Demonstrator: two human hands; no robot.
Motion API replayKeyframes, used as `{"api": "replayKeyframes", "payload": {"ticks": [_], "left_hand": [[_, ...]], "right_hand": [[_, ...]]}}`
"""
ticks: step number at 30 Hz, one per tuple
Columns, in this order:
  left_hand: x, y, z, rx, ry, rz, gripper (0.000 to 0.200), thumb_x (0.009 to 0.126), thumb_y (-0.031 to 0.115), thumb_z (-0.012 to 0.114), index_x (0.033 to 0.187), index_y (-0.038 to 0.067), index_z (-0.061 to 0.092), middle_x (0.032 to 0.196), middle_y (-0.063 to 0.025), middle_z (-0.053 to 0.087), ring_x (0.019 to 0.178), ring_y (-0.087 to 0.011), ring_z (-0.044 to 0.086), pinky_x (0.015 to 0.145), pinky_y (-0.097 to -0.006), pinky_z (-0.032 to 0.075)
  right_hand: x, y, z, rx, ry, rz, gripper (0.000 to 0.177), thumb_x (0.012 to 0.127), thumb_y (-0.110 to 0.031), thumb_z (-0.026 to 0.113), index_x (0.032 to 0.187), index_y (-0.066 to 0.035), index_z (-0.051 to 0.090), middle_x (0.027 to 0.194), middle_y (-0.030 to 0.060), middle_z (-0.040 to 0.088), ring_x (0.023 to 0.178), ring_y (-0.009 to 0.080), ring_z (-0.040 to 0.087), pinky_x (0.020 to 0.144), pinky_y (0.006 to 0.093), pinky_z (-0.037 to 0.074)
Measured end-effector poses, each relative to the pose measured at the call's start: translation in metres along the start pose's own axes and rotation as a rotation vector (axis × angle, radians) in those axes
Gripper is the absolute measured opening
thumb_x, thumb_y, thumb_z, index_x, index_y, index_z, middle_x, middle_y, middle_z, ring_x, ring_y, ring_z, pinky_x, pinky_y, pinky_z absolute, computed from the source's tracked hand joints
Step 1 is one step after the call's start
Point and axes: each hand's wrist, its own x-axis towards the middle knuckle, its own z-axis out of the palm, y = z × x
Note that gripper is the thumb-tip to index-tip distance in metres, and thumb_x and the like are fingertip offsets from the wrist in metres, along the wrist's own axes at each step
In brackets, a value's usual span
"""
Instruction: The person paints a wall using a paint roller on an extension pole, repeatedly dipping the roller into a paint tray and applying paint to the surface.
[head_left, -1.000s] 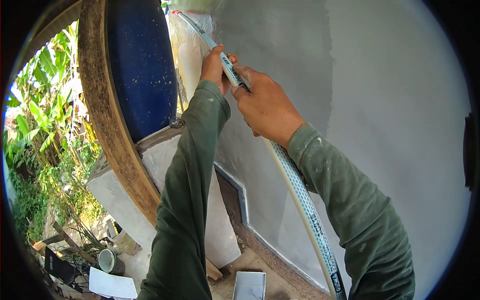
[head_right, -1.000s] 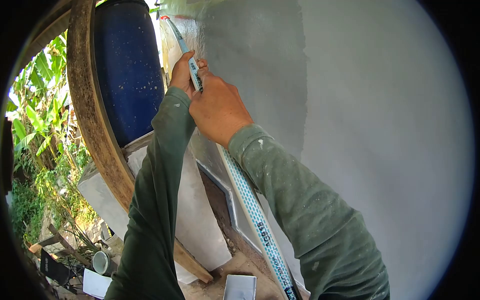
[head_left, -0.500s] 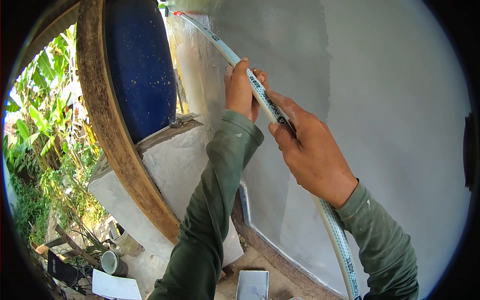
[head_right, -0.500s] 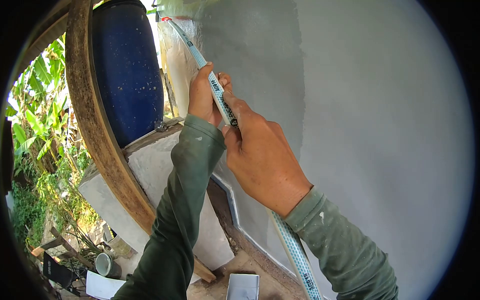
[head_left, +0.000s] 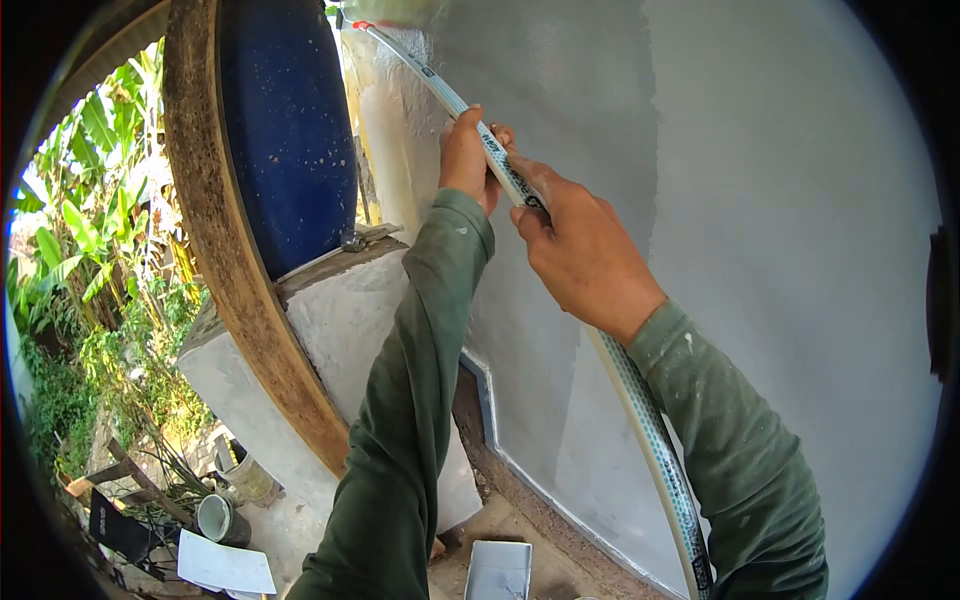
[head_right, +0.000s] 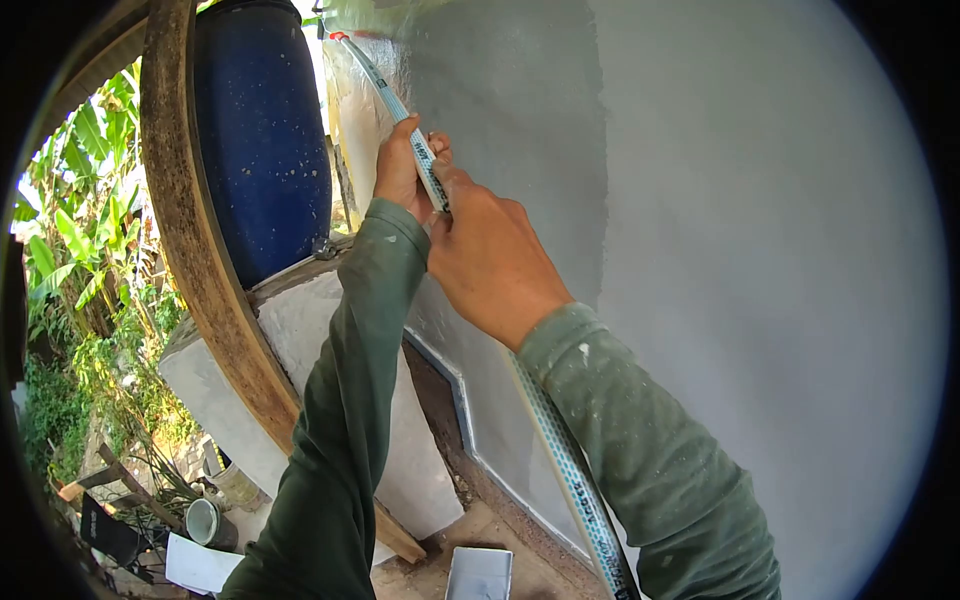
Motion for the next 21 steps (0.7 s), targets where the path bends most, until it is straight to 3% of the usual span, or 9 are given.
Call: {"api": "replayKeyframes", "payload": {"ticks": [5, 7, 14, 19, 21], "left_hand": [[-0.04, -0.02, 0.035, -0.009, 0.005, -0.001, 0.028, 0.094, 0.02, 0.047, 0.113, 0.008, 0.032, 0.078, -0.0043, 0.042, 0.065, -0.0123, 0.048, 0.055, -0.0282, 0.044], [-0.057, -0.026, 0.053, -0.027, 0.042, 0.023, 0.019, 0.093, 0.022, 0.049, 0.091, 0.011, 0.033, 0.068, -0.0055, 0.045, 0.058, -0.013, 0.045, 0.05, -0.0267, 0.041], [-0.124, -0.049, 0.102, -0.03, 0.05, 0.003, 0.019, 0.094, 0.021, 0.048, 0.095, 0.011, 0.032, 0.068, -0.005, 0.043, 0.058, -0.0113, 0.046, 0.047, -0.0268, 0.041], [-0.164, -0.069, 0.136, -0.064, 0.053, 0.005, 0.019, 0.095, 0.022, 0.047, 0.097, 0.012, 0.031, 0.069, -0.0043, 0.044, 0.054, -0.0104, 0.044, 0.045, -0.0262, 0.04], [-0.183, -0.075, 0.146, -0.055, 0.056, 0.01, 0.018, 0.095, 0.023, 0.046, 0.098, 0.013, 0.031, 0.067, -0.0042, 0.044, 0.05, -0.0103, 0.043, 0.043, -0.0262, 0.04]], "right_hand": [[-0.043, -0.003, -0.032, 0.031, -0.009, 0.044, 0.048, 0.094, -0.013, 0.047, 0.141, -0.007, 0.042, 0.068, 0.008, 0.053, 0.045, 0.0149, 0.047, 0.047, 0.0337, 0.045], [-0.06, -0.012, -0.05, 0.061, -0.054, 0.139, 0.045, 0.091, -0.006, 0.048, 0.134, 0.002, 0.045, 0.084, 0.0259, 0.063, 0.073, 0.0377, 0.063, 0.073, 0.0423, 0.047], [-0.127, -0.006, -0.088, 0.075, -0.022, 0.081, 0.047, 0.091, -0.004, 0.05, 0.137, -0.004, 0.043, 0.076, 0.0238, 0.06, 0.066, 0.0349, 0.061, 0.07, 0.041, 0.047], [-0.17, -0.015, -0.122, 0.065, -0.077, 0.226, 0.05, 0.091, -0.003, 0.051, 0.139, -0.007, 0.041, 0.065, 0.0168, 0.055, 0.056, 0.0245, 0.052, 0.061, 0.0354, 0.044], [-0.189, -0.018, -0.133, 0.076, -0.09, 0.26, 0.05, 0.091, -0.002, 0.051, 0.139, -0.006, 0.042, 0.069, 0.017, 0.057, 0.056, 0.0226, 0.052, 0.061, 0.0343, 0.044]]}}
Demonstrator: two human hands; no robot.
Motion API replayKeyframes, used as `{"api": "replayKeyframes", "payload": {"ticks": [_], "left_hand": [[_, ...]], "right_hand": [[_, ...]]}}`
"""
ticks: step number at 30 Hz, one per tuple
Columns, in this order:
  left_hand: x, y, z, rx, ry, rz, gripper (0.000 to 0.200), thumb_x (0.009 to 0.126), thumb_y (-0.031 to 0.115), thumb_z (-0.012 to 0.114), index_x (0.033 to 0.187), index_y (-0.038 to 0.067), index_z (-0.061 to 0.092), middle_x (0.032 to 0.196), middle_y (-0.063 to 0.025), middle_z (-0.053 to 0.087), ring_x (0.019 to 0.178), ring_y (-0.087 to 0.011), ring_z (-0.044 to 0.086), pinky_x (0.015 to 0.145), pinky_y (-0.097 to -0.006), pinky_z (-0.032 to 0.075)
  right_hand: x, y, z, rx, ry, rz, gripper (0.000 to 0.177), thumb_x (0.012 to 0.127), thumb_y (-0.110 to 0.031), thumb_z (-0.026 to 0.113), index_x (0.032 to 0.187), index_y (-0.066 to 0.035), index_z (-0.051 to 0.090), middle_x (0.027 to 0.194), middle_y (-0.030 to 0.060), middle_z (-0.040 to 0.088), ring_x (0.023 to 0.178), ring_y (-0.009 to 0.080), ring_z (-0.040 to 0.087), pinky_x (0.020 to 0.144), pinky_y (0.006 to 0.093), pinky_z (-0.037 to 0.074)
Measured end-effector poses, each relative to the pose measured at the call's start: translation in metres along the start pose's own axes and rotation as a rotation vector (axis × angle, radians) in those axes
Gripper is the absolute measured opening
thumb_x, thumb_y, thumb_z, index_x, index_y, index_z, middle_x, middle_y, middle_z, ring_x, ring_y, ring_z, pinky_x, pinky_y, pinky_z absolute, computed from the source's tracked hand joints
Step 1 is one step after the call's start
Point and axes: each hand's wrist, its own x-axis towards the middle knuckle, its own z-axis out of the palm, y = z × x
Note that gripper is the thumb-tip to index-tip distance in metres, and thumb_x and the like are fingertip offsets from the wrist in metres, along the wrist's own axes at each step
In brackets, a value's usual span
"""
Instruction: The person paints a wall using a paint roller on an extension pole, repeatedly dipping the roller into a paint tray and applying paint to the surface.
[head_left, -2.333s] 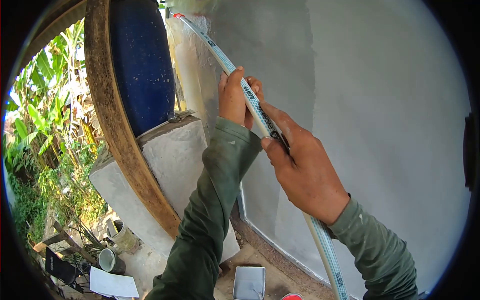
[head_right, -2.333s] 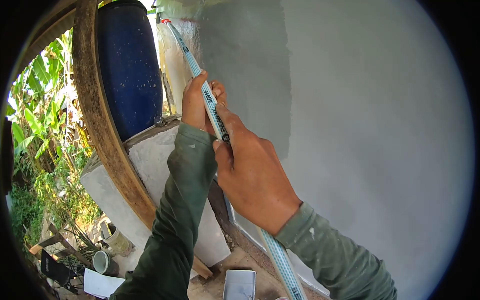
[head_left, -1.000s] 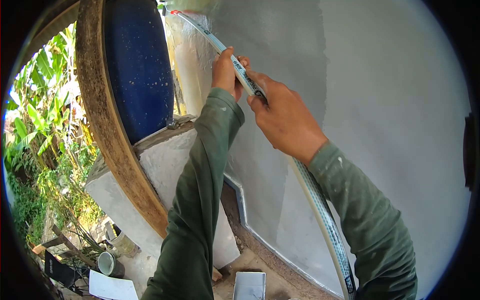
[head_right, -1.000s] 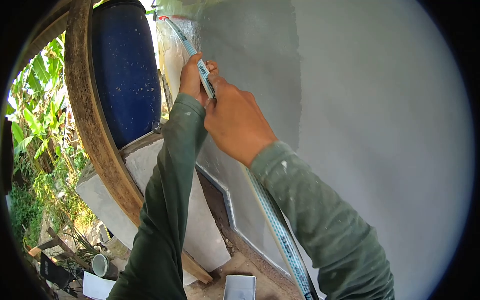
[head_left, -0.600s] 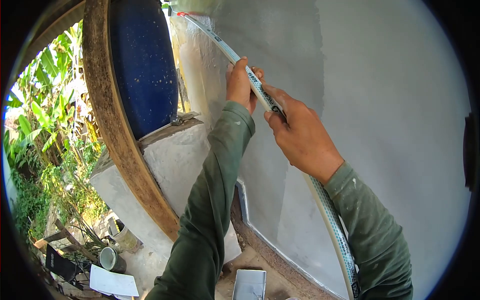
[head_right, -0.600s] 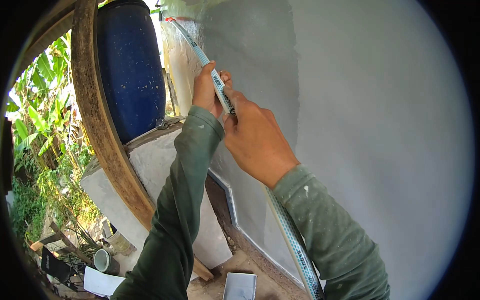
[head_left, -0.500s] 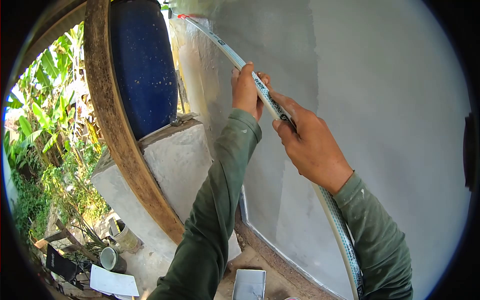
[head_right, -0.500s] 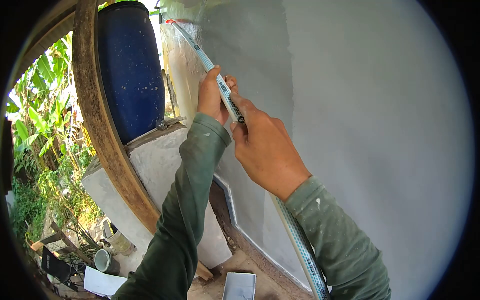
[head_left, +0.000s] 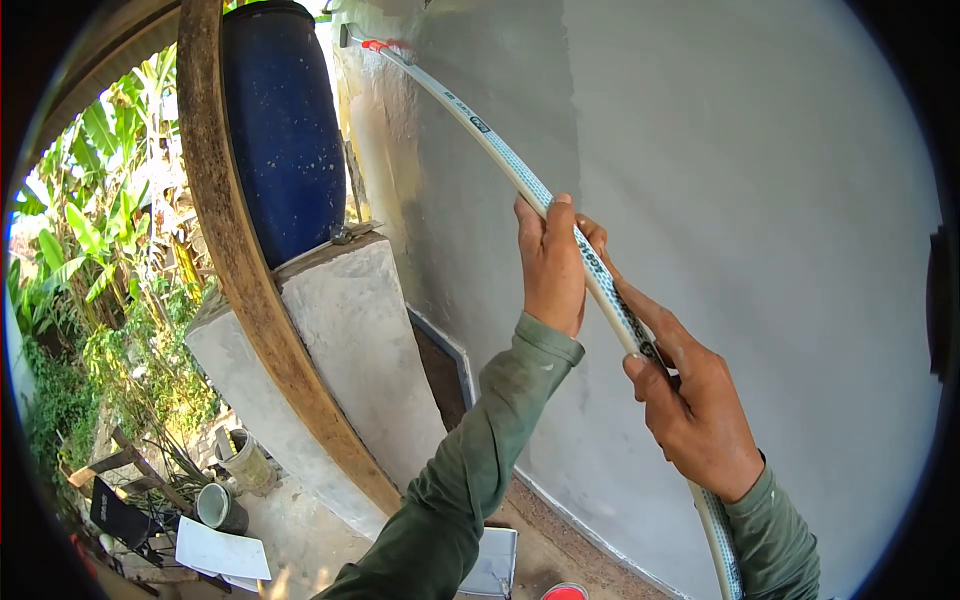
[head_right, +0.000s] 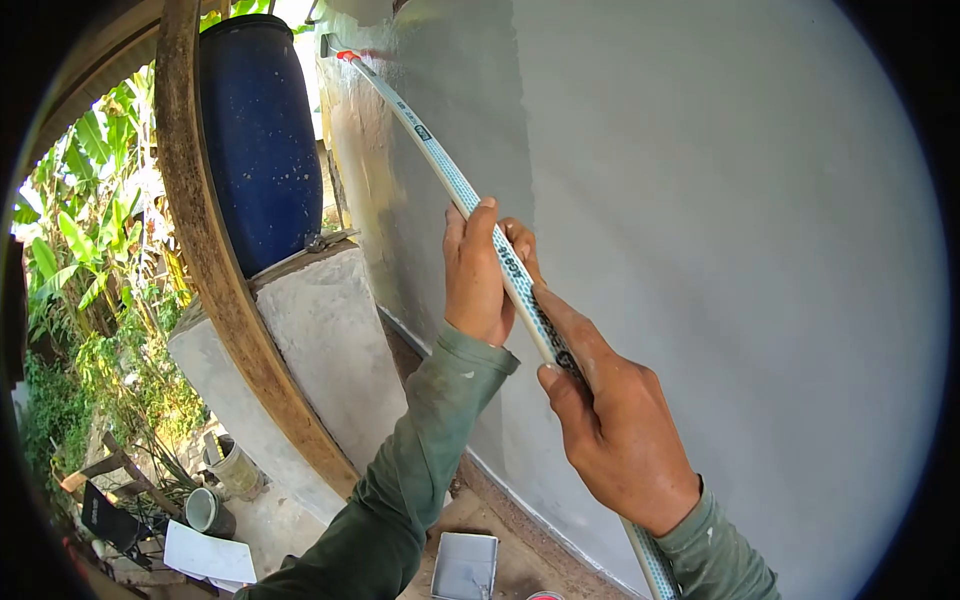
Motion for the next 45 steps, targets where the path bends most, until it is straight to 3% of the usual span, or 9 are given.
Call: {"api": "replayKeyframes", "payload": {"ticks": [6, 8, 11, 16, 19, 29, 31, 44, 45], "left_hand": [[-0.044, -0.002, 0.014, 0.075, -0.051, -0.042, 0.017, 0.097, 0.025, 0.042, 0.103, 0.013, 0.031, 0.065, -0.0042, 0.044, 0.049, -0.0099, 0.044, 0.042, -0.0263, 0.043], [-0.042, -0.004, 0.01, 0.062, -0.082, -0.024, 0.017, 0.098, 0.025, 0.041, 0.105, 0.013, 0.031, 0.066, -0.0043, 0.045, 0.049, -0.0099, 0.045, 0.042, -0.0264, 0.044], [-0.021, 0.005, -0.001, 0.059, -0.062, -0.035, 0.017, 0.097, 0.025, 0.043, 0.1, 0.014, 0.03, 0.065, -0.0042, 0.045, 0.048, -0.0102, 0.044, 0.041, -0.0263, 0.043], [0.033, 0.026, -0.033, 0.008, -0.06, -0.029, 0.018, 0.096, 0.021, 0.045, 0.094, 0.014, 0.029, 0.07, -0.004, 0.042, 0.054, -0.011, 0.044, 0.045, -0.0267, 0.04], [0.066, 0.04, -0.054, 0.014, -0.065, -0.02, 0.018, 0.096, 0.02, 0.046, 0.094, 0.013, 0.029, 0.072, -0.0045, 0.041, 0.057, -0.0112, 0.044, 0.047, -0.0271, 0.04], [0.172, 0.082, -0.103, 0.105, -0.059, -0.028, 0.028, 0.094, 0.02, 0.046, 0.114, 0.008, 0.031, 0.076, -0.0047, 0.045, 0.064, -0.0129, 0.052, 0.056, -0.0291, 0.046], [0.188, 0.09, -0.109, 0.109, -0.051, -0.027, 0.02, 0.094, 0.02, 0.046, 0.103, 0.008, 0.032, 0.074, -0.006, 0.046, 0.062, -0.0136, 0.049, 0.054, -0.0293, 0.045], [0.153, 0.085, -0.107, 0.094, -0.037, -0.045, 0.031, 0.094, 0.019, 0.045, 0.118, 0.004, 0.032, 0.079, -0.0057, 0.047, 0.066, -0.0129, 0.052, 0.057, -0.0292, 0.047], [0.139, 0.081, -0.1, 0.081, -0.024, -0.027, 0.023, 0.094, 0.019, 0.046, 0.107, 0.006, 0.031, 0.076, -0.0058, 0.045, 0.064, -0.0133, 0.05, 0.055, -0.0288, 0.045]], "right_hand": [[-0.042, 0.002, -0.005, -0.028, 0.018, -0.003, 0.05, 0.089, 0.003, 0.051, 0.138, -0.002, 0.043, 0.097, 0.0198, 0.064, 0.058, 0.02, 0.053, 0.062, 0.0315, 0.047], [-0.042, 0.006, 0.001, -0.026, 0.068, -0.038, 0.052, 0.091, 0.0, 0.046, 0.143, -0.003, 0.04, 0.066, 0.0015, 0.05, 0.047, 0.0077, 0.04, 0.048, 0.0254, 0.038], [-0.019, 0.001, 0.012, 0.01, 0.074, -0.055, 0.052, 0.091, -0.002, 0.046, 0.143, -0.006, 0.04, 0.065, 0.0008, 0.048, 0.047, 0.0076, 0.04, 0.046, 0.0252, 0.038], [0.038, -0.007, 0.039, 0.034, 0.071, -0.077, 0.051, 0.093, -0.004, 0.045, 0.143, -0.013, 0.042, 0.065, 0.0011, 0.045, 0.044, 0.008, 0.04, 0.041, 0.0265, 0.04], [0.072, -0.015, 0.054, -0.01, 0.038, -0.088, 0.048, 0.091, -0.007, 0.051, 0.138, -0.008, 0.043, 0.075, 0.0194, 0.059, 0.066, 0.0318, 0.058, 0.07, 0.0383, 0.046], [0.173, -0.038, 0.09, -0.054, 0.077, -0.142, 0.045, 0.092, -0.011, 0.048, 0.136, -0.001, 0.045, 0.09, 0.0206, 0.064, 0.068, 0.0284, 0.063, 0.069, 0.0402, 0.05], [0.185, -0.048, 0.094, -0.033, 0.025, -0.112, 0.049, 0.095, -0.016, 0.046, 0.143, -0.009, 0.04, 0.067, 0.0036, 0.047, 0.047, 0.0124, 0.049, 0.044, 0.0302, 0.046], [0.161, -0.036, 0.102, -0.084, 0.07, -0.162, 0.048, 0.095, -0.017, 0.046, 0.142, -0.01, 0.041, 0.067, 0.004, 0.047, 0.045, 0.0124, 0.046, 0.043, 0.0299, 0.046], [0.147, -0.035, 0.098, -0.102, 0.083, -0.165, 0.046, 0.094, -0.014, 0.047, 0.139, -0.006, 0.043, 0.077, 0.0125, 0.056, 0.057, 0.0217, 0.054, 0.058, 0.0359, 0.047]]}}
